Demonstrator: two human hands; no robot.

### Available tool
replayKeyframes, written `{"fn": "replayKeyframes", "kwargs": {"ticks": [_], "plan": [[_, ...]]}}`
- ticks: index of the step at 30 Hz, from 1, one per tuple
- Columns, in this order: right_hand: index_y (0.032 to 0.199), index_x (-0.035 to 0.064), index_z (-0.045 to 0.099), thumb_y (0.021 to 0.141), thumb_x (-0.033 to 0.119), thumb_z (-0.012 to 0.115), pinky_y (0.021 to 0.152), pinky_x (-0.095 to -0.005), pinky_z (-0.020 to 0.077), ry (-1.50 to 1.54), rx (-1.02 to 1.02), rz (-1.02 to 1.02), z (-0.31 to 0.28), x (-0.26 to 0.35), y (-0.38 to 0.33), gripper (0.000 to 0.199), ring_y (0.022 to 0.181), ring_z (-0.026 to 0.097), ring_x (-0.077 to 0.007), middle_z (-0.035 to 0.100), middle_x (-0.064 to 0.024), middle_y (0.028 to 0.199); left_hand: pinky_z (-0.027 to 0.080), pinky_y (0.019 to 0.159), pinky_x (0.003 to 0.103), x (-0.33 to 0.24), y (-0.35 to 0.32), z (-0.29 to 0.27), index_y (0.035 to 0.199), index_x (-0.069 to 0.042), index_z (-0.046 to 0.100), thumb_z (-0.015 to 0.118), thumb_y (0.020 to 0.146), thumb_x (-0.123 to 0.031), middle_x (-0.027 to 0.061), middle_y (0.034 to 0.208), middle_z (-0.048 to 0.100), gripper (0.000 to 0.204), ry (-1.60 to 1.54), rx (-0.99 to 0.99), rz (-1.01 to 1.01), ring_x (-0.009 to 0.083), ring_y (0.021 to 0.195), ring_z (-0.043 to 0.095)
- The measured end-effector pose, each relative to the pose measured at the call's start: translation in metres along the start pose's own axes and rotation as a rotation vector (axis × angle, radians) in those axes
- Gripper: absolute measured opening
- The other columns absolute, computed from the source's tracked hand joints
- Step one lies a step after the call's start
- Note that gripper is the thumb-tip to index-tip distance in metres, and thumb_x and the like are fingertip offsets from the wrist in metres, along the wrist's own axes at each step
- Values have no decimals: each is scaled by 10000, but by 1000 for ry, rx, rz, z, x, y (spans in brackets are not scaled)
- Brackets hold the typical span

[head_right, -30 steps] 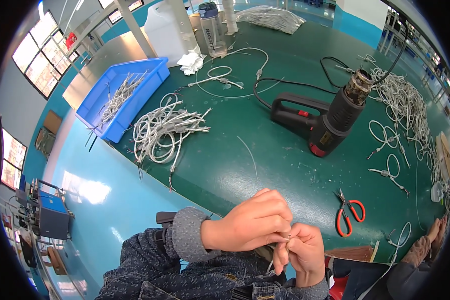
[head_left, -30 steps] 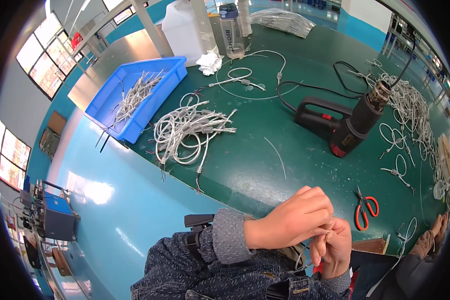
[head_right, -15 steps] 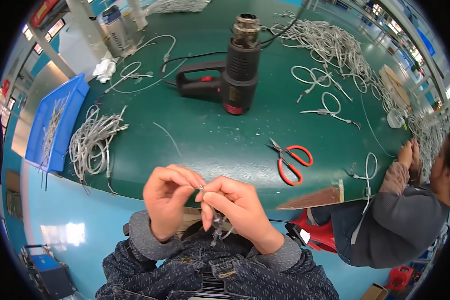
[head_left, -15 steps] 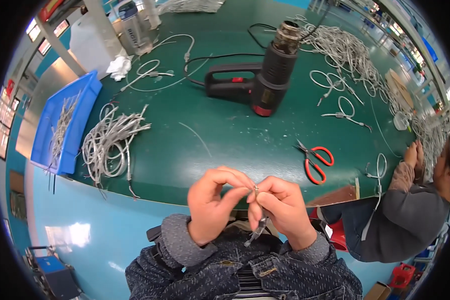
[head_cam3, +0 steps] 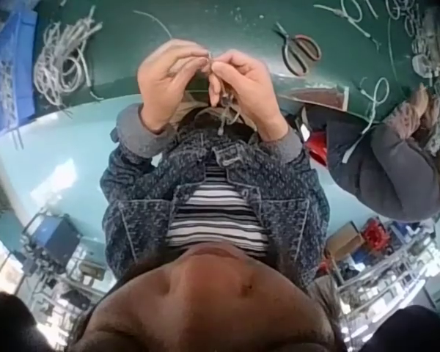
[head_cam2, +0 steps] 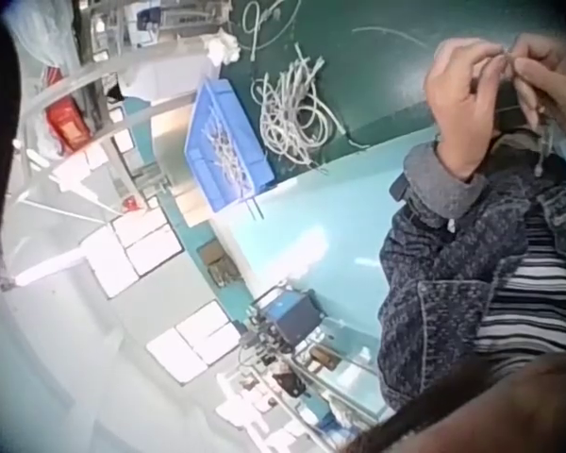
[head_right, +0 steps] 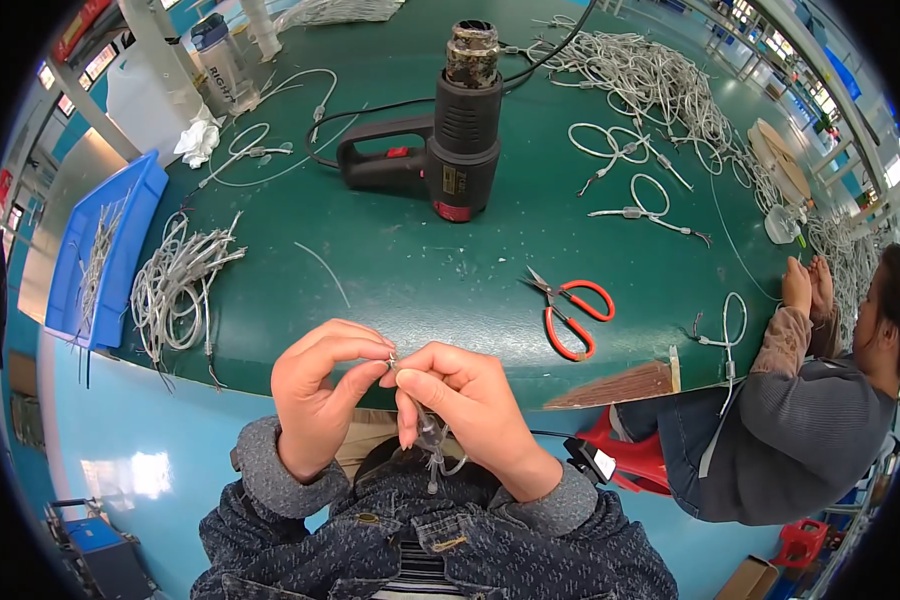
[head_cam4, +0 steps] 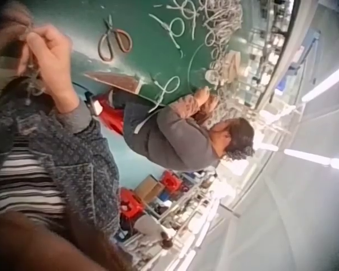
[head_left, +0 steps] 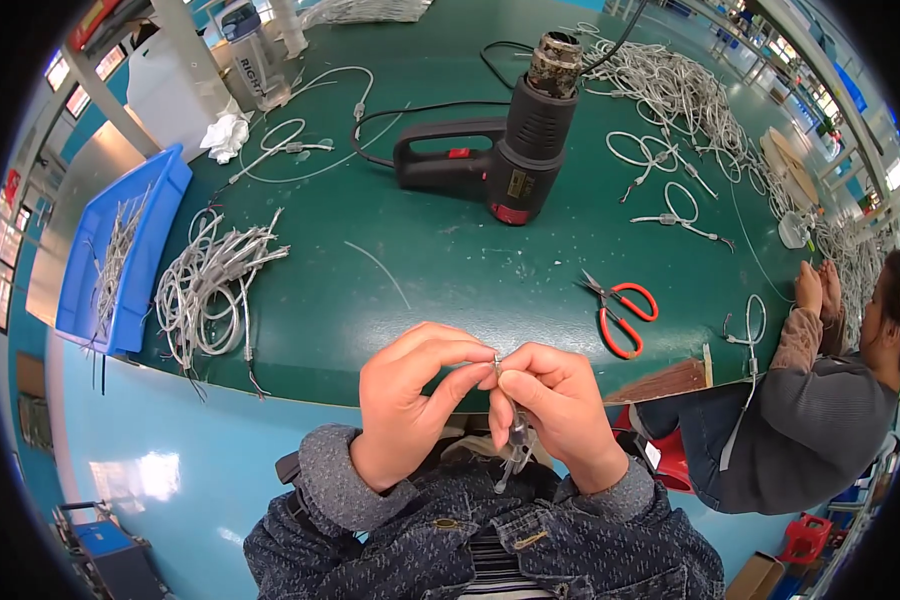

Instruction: Stripping wire insulation with pliers and applying a heat gun to heat-shrink tubing on wire ends.

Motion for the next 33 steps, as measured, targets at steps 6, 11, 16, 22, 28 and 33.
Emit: {"fn": "replayKeyframes", "kwargs": {"ticks": [6, 11, 16, 22, 28, 33], "plan": [[919, -73, 582, 941, 61, 470, 465, -257, 449, -22, 11, 34, -1, -1, 1, 176, 494, 558, -158, 555, -84, 609, 483, 613, 324, -11, 5, 0, 822, -16, 595, 684, 717, 7, 74, 783, 619, 140, 223, -24, 201, 261, 738, 602], [922, -78, 593, 948, 64, 462, 443, -242, 418, -37, 10, 74, -1, -2, 1, 195, 473, 539, -139, 544, -65, 601, 474, 594, 341, -18, 4, 2, 805, -32, 566, 689, 694, 1, 65, 762, 584, 169, 368, -76, 248, 270, 737, 574], [918, -75, 597, 946, 64, 466, 436, -241, 407, -32, 5, 103, -2, -3, 0, 193, 471, 534, -134, 539, -59, 597, 466, 585, 352, -19, 3, 4, 799, -38, 568, 699, 681, -6, 68, 776, 568, 179, 432, -79, 264, 269, 737, 560], [915, -68, 599, 940, 62, 483, 450, -238, 422, -11, -6, 114, -1, -6, -2, 176, 478, 541, -133, 550, -58, 602, 458, 627, 358, -13, 0, -12, 833, -44, 611, 723, 654, -9, 69, 805, 567, 215, 366, -153, 199, 267, 767, 556], [897, -58, 598, 927, 44, 504, 479, -233, 443, -58, -22, 61, -2, -7, 0, 141, 504, 562, -132, 581, -69, 625, 445, 689, 351, -27, 3, -6, 844, -58, 638, 760, 610, -49, 67, 858, 568, 264, 395, -27, 225, 265, 828, 537], [890, -51, 597, 915, 30, 523, 497, -229, 451, -153, -42, 57, -1, -5, -2, 112, 532, 578, -127, 597, -75, 640, 448, 719, 355, -31, 8, -5, 792, -71, 652, 765, 576, -47, 54, 880, 574, 245, 442, 25, 237, 267, 885, 534]]}}
Point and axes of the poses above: each hand's wrist, its own y-axis towards the middle knuckle, its own z-axis out of the palm, x = y × z, the point moved 7 cm from there along y, towards the middle knuckle
